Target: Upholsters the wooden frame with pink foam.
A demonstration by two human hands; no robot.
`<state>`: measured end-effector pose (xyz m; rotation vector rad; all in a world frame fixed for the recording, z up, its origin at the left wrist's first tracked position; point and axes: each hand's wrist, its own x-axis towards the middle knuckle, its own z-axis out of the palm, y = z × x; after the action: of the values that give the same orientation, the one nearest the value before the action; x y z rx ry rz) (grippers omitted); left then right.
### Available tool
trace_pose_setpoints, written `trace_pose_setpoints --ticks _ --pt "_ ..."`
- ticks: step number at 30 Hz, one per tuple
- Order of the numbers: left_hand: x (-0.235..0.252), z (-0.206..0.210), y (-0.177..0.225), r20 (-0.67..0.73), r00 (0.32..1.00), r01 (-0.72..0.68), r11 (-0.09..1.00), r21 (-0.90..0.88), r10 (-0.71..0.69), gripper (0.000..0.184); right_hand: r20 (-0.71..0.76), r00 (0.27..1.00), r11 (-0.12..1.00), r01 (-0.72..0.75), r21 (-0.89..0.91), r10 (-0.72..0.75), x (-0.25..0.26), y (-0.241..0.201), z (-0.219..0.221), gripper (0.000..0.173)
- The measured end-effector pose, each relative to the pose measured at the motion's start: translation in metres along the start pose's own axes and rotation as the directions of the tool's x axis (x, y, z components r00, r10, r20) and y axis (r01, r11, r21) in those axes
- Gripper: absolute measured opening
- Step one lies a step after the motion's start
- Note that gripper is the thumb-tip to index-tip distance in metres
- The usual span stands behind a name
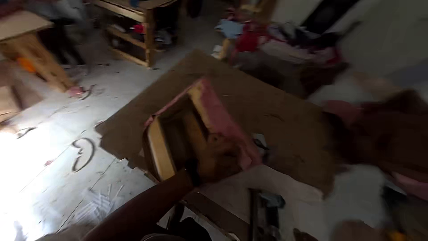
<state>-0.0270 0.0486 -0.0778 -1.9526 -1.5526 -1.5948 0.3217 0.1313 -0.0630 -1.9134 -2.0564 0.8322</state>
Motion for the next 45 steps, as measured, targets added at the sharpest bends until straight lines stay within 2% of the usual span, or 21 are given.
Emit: trace_pose_setpoints --ticks 1,2,3,5,6,9,11,13,15,17,19,20,22,24,27,33,39,45 --pt "-0.003 0.003 -0.002 -0.009 1.0 0.01 1.0 -0.002 -0.01 0.026 0.159 0.961 0.974 -0.217 -0.064 0.225 -0.007 0.001 0.002 0.051" --pt "-0.004 0.003 -0.002 -0.002 1.0 0.023 1.0 0.0 -0.023 0.029 0.131 0.966 0.975 -0.22 -0.043 0.224 -0.011 0.041 0.024 0.059" --pt "-0.004 0.003 -0.003 0.005 1.0 0.027 1.0 0.011 -0.027 0.031 0.071 0.985 0.988 -0.156 -0.005 0.156 -0.006 0.096 0.052 0.065" --pt "-0.004 0.004 -0.003 0.006 1.0 0.01 1.0 0.007 -0.01 0.032 0.034 0.998 0.998 -0.055 0.043 0.054 0.013 0.17 0.09 0.069" --pt "-0.004 0.006 -0.004 0.003 1.0 0.001 1.0 0.0 -0.001 0.033 0.036 0.999 0.999 -0.041 0.029 0.04 0.025 0.183 0.098 0.067" --pt "-0.003 0.005 -0.007 0.02 0.999 -0.028 1.0 0.013 0.028 0.033 0.028 0.999 0.999 -0.015 -0.043 0.016 0.062 0.179 0.107 0.055" --pt "-0.002 0.002 -0.01 0.046 0.997 -0.063 0.997 0.047 0.061 0.031 0.054 0.998 0.999 -0.029 0.02 0.027 0.068 0.17 0.106 0.047" --pt "0.001 0.003 -0.014 0.061 0.994 -0.097 0.995 0.03 0.095 0.032 0.054 0.998 0.98 -0.04 0.195 0.03 0.05 0.151 0.097 0.05" --pt "0.005 0.004 -0.017 0.062 0.992 -0.109 0.994 0.025 0.107 0.032 0.117 0.993 0.933 -0.029 0.358 -0.014 0.018 0.116 0.08 0.063" --pt "0.006 0.006 -0.019 0.022 0.994 -0.106 0.994 0.02 0.106 0.034 0.179 0.978 0.937 0.04 0.346 -0.108 -0.009 0.067 0.054 0.06" --pt "0.003 0.006 -0.023 -0.005 0.994 -0.112 0.994 0.017 0.113 0.034 0.195 0.964 0.968 0.138 0.208 -0.18 -0.043 0.013 0.042 0.036" --pt "0.001 0.009 -0.021 -0.024 0.993 -0.112 0.994 -0.005 0.112 0.034 0.183 0.956 0.972 0.215 0.097 -0.229 -0.064 -0.009 0.032 0.033" --pt "0.006 0.014 -0.024 -0.065 0.991 -0.116 0.993 -0.024 0.114 0.033 0.084 0.915 0.904 0.402 -0.147 -0.393 -0.097 -0.057 0.017 0.034" --pt "0.006 0.014 -0.026 -0.088 0.989 -0.122 0.992 -0.04 0.118 0.034 -0.006 0.829 0.797 0.536 -0.278 -0.56 -0.125 -0.098 0.008 0.036" --pt "0.008 0.016 -0.027 -0.108 0.984 -0.149 0.986 -0.069 0.141 0.037 -0.022 0.726 0.668 0.62 -0.412 -0.687 -0.131 -0.14 0.0 0.043" --pt "0.01 0.012 -0.027 -0.098 0.989 -0.119 0.991 -0.056 0.113 0.038 0.027 0.714 0.608 0.615 -0.502 -0.7 -0.109 -0.17 0.006 0.036" --pt "0.011 0.012 -0.026 -0.06 0.991 -0.125 0.991 -0.048 0.122 0.036 0.07 0.75 0.581 0.564 -0.587 -0.657 -0.115 -0.181 0.005 0.038" --pt "0.01 0.011 -0.027 -0.05 0.993 -0.108 0.994 -0.027 0.107 0.036 0.038 0.713 0.563 0.583 -0.586 -0.7 -0.108 -0.188 -0.011 0.033"
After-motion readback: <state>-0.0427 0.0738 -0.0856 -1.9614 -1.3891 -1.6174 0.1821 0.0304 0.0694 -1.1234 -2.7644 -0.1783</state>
